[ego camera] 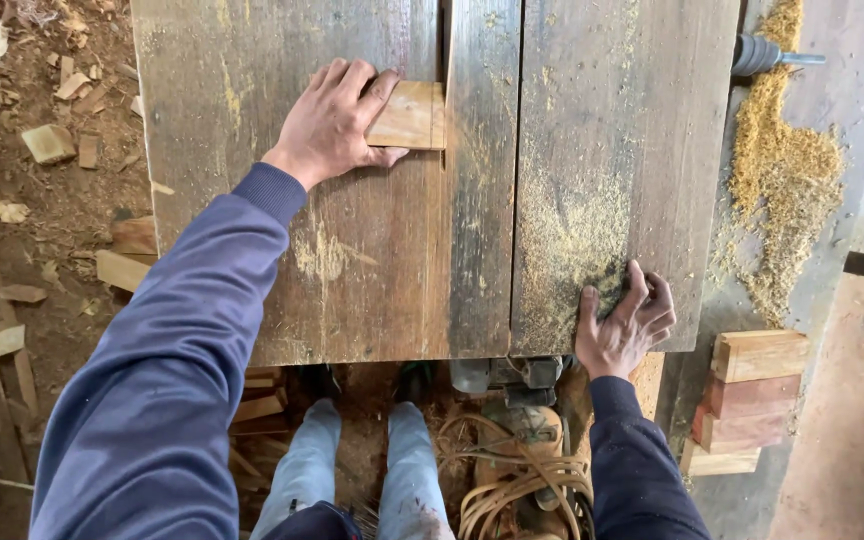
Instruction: The person uses a table saw to cut small rectangular pieces of wood. They guide each piece through the blade with their hands, then place the cut pieces onto a stack on the right side of the table.
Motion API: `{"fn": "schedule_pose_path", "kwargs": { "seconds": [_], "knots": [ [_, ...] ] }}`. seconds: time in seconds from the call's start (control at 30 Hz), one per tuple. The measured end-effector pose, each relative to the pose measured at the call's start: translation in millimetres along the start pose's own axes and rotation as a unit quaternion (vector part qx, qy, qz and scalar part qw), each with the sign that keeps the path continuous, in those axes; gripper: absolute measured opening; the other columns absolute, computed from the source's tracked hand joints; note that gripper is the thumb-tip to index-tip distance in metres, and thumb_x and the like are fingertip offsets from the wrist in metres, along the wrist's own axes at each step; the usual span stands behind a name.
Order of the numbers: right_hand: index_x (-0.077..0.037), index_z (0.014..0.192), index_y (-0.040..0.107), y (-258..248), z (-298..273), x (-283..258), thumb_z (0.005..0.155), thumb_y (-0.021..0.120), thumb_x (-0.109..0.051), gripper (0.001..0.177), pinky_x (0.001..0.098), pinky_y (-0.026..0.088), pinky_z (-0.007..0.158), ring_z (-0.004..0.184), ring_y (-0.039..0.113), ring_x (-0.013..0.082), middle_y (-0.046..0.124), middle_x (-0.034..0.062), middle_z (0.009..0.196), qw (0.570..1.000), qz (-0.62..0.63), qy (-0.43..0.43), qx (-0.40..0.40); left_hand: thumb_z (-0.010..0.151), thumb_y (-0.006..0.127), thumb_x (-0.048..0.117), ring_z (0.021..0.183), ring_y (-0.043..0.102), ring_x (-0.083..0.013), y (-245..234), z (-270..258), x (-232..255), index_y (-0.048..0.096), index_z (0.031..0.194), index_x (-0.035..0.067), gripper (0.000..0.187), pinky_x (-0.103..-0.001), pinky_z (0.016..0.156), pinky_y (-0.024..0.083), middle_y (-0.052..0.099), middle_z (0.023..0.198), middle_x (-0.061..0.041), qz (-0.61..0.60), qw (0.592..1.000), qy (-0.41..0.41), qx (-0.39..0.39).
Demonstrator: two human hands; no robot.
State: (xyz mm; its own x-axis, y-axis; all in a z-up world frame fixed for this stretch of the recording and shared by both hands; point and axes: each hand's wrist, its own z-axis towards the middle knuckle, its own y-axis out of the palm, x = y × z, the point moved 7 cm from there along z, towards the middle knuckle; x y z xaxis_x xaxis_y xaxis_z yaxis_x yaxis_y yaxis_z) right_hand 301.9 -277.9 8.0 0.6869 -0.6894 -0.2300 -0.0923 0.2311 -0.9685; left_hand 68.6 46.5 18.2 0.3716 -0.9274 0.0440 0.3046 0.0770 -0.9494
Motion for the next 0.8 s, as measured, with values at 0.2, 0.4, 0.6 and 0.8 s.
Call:
{"fn": "schedule_pose_path", "kwargs": {
  "seconds": [0.2,0.4,0.6,0.8],
  "knots": [
    [-0.022,0.130,0.034,-6,0,-7,0.085,0.032,-0.060,0.059,0.0492,0.033,0.080,0.106,0.031,0.0310,0.028,0.0127,0.124,1.000,0.007,-0.010,0.006,0.081,0.053,0.066,0.081,0.044,-0.0257,-6,5,0,0.048,0.123,0.000,0.078,-0.042,0.074,0.047,0.044,0.095,-0.012,-0.011,1.000,0.000,0.013],
    [-0.022,0.130,0.036,-11,0,-12,0.084,0.033,-0.059,0.059,0.0506,0.030,0.081,0.109,0.028,0.0303,0.028,0.0110,0.126,1.000,0.019,-0.001,-0.001,0.080,0.057,0.062,0.083,0.045,-0.0279,-2,7,-4,0.047,0.123,-0.001,0.077,-0.042,0.072,0.047,0.046,0.099,-0.014,-0.019,1.000,0.003,0.009],
    [-0.021,0.128,0.038,-16,1,-14,0.085,0.036,-0.058,0.057,0.0521,0.030,0.081,0.108,0.030,0.0332,0.030,0.0124,0.124,0.999,0.036,0.001,0.010,0.084,0.043,0.069,0.080,0.044,-0.0278,-6,13,-6,0.051,0.119,0.000,0.078,-0.043,0.069,0.046,0.044,0.097,-0.014,-0.023,1.000,0.005,0.011],
    [-0.022,0.129,0.036,-14,2,-11,0.084,0.032,-0.060,0.059,0.0525,0.033,0.080,0.108,0.030,0.0324,0.031,0.0129,0.124,1.000,0.028,0.008,0.002,0.085,0.038,0.069,0.076,0.042,-0.0273,-10,19,-8,0.051,0.118,-0.002,0.080,-0.039,0.068,0.042,0.042,0.093,-0.014,-0.009,1.000,0.009,0.014]
  ]
}}
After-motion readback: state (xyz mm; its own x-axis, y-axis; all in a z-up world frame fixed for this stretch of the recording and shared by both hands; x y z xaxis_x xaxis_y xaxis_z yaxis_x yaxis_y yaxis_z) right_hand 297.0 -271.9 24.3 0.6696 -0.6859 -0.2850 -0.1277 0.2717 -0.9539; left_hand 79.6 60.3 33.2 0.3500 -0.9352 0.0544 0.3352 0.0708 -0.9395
